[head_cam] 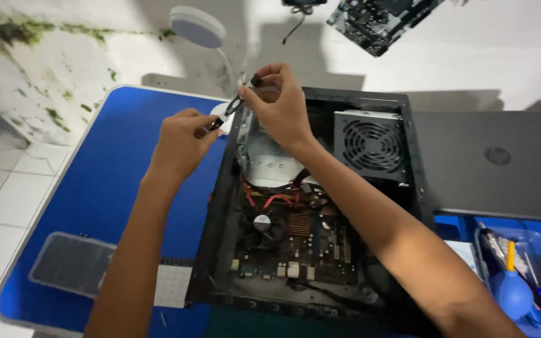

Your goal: Connecting SATA and power cables to the motherboard inside a desktop computer case on a repair bench.

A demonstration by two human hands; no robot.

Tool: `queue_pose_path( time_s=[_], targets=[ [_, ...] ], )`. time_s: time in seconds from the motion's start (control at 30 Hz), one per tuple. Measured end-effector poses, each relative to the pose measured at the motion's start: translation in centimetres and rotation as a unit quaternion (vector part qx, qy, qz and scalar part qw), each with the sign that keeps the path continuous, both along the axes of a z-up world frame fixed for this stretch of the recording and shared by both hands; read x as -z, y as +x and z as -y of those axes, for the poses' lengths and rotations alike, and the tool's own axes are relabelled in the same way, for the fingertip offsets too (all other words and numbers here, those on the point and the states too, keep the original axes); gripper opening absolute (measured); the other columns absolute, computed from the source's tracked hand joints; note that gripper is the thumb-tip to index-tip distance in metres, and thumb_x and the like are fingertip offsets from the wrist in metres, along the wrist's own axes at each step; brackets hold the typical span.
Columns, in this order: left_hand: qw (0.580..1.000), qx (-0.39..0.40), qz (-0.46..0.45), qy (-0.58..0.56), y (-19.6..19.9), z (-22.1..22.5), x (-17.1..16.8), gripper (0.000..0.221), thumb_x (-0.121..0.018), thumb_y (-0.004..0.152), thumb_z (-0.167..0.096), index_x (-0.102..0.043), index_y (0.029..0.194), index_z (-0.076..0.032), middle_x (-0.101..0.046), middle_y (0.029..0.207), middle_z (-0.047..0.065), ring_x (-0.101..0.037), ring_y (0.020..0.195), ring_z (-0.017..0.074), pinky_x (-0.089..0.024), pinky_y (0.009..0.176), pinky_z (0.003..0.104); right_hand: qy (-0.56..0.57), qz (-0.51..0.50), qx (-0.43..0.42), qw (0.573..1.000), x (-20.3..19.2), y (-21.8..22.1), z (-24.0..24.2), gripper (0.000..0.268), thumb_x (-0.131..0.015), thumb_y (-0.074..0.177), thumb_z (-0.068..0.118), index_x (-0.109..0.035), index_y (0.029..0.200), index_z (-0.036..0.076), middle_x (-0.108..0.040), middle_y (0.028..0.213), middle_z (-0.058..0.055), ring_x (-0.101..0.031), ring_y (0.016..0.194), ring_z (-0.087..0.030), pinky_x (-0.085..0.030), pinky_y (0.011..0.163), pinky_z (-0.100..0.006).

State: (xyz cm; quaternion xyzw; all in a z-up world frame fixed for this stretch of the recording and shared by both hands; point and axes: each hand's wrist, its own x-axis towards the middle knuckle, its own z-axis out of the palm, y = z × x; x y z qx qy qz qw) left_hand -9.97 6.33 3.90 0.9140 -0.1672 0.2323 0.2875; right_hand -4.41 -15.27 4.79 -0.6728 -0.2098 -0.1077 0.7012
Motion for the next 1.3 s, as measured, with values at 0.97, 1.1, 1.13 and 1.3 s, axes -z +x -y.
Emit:
queue_pose_path(
  time_s=[0.97,1.1,1.13,1.3],
  targets=[
    [0.996,-0.043,-0.049,-0.055,2.0,3.7,0.7,0.027,-0.079,0.088,-0.017,-0.078,0.113,-0.007,-0.071,0.095,0.008,-0.068,0.077,0.0242,-0.055,0.077,0.036,-0.018,0.043,0.043,0.998,-4.3,0.4,7.0,0.026,-0.075,0.098,0.015,-0.054,0.108,0.005,-0.068,0.098,-0.013,-0.079,0.081,-0.026,-0.074,0.078,-0.034],
    [0.998,-0.059,-0.034,0.018,5.6,5.2,3.4,0.031,-0.070,0.090,-0.013,-0.076,0.120,-0.005,-0.064,0.106,0.011,-0.067,0.091,0.0355,-0.055,0.076,0.048,-0.016,0.034,0.079,0.996,-3.0,1.1,9.2,0.024,-0.075,0.098,0.016,-0.055,0.108,0.006,-0.069,0.097,-0.011,-0.078,0.077,-0.025,-0.073,0.078,-0.034],
    [0.998,-0.055,-0.036,0.019,5.9,5.7,3.0,0.031,-0.070,0.090,-0.013,-0.076,0.120,-0.005,-0.064,0.106,0.011,-0.067,0.091,0.0355,-0.055,0.076,0.048,-0.016,0.033,0.082,0.996,-2.3,1.7,9.6,0.024,-0.075,0.098,0.016,-0.055,0.108,0.006,-0.069,0.097,-0.011,-0.078,0.077,-0.025,-0.073,0.078,-0.034],
    [0.982,-0.144,-0.082,0.088,7.7,6.6,3.5,0.028,-0.078,0.090,-0.015,-0.077,0.118,-0.012,-0.067,0.106,0.013,-0.073,0.097,0.0383,-0.064,0.080,0.048,-0.016,0.010,0.151,0.988,0.2,2.7,10.8,0.030,-0.080,0.098,0.015,-0.057,0.116,0.009,-0.072,0.106,-0.011,-0.079,0.090,-0.021,-0.066,0.076,-0.031]
  ],
)
